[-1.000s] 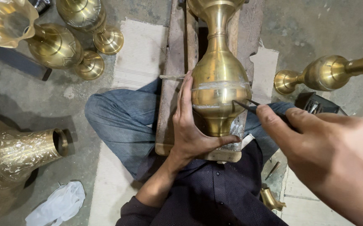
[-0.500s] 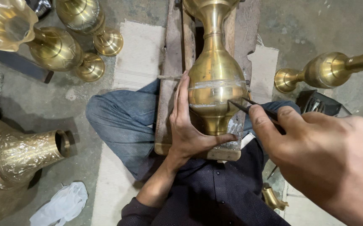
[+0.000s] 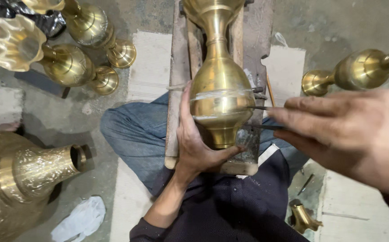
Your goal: The person sits on the floor holding a brass vase against a wooden rest and scribes a horizontal line around its body using a divider compass, rotating the vase as they work. They then switch to a pencil-like scribe and continue marking the vase surface.
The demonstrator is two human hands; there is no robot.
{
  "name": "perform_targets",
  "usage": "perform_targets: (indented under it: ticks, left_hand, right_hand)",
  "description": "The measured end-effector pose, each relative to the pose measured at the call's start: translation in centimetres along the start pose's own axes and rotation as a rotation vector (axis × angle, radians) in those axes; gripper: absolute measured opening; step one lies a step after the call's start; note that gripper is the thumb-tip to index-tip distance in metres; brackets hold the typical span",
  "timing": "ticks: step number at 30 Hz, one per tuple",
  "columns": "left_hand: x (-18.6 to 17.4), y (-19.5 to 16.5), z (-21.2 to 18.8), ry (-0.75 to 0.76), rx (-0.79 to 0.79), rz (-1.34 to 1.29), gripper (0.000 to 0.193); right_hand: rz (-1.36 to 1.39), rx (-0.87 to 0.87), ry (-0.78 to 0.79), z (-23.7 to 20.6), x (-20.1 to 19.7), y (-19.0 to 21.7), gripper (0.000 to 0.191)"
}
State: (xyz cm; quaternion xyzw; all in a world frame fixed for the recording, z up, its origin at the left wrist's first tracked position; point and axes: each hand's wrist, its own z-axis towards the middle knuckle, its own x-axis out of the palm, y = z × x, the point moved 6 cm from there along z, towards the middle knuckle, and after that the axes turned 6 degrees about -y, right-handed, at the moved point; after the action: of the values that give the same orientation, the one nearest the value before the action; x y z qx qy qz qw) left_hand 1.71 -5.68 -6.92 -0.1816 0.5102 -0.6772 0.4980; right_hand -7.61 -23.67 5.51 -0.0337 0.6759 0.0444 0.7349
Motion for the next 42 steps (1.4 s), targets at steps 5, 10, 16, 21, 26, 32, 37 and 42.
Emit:
perform_targets:
  ticks: [5,10,16,21,26,32,37,42]
  left_hand:
    - [0.5,0.2,0.1,0.023,0.040,0.120,0.145]
    - [0.8,0.5,-0.5,0.065,-0.038,0.182,0.149]
    - [1.0,0.5,-0.7,0.098,-0.132,0.175,0.148]
    - [1.4,0.4,-0.8,0.091,-0.156,0.132,0.147]
    - [1.5,0.5,-0.7,0.104,-0.141,0.122,0.146]
    - [1.4,0.8,-1.0,0.109,-0.151,0.137,0.148]
    - [1.3,1.0,-1.2,0.125,-0.120,0.181,0.152]
    - [1.1,1.0,-1.1,0.124,-0.128,0.167,0.148]
  right_hand:
    - [-0.086,-0.137,0.121,0.3,1.4,-1.4,0.044]
    - [-0.141,-0.225,0.383,1.3,2.6,-2.2,0.051]
    - [-0.170,-0.370,0.262,1.1,2.6,-2.7,0.046]
    - [-0.137,-0.478,0.084,0.4,2.6,-3.0,0.042]
    - [-0.108,-0.524,0.038,0.1,2.9,-3.0,0.040]
    - [-0.188,-0.568,0.154,0.2,3.4,-2.6,0.048]
    - [-0.201,-0.595,0.194,0.5,3.3,-2.4,0.049]
    - [-0.183,-0.655,0.139,0.9,3.0,-2.2,0.035]
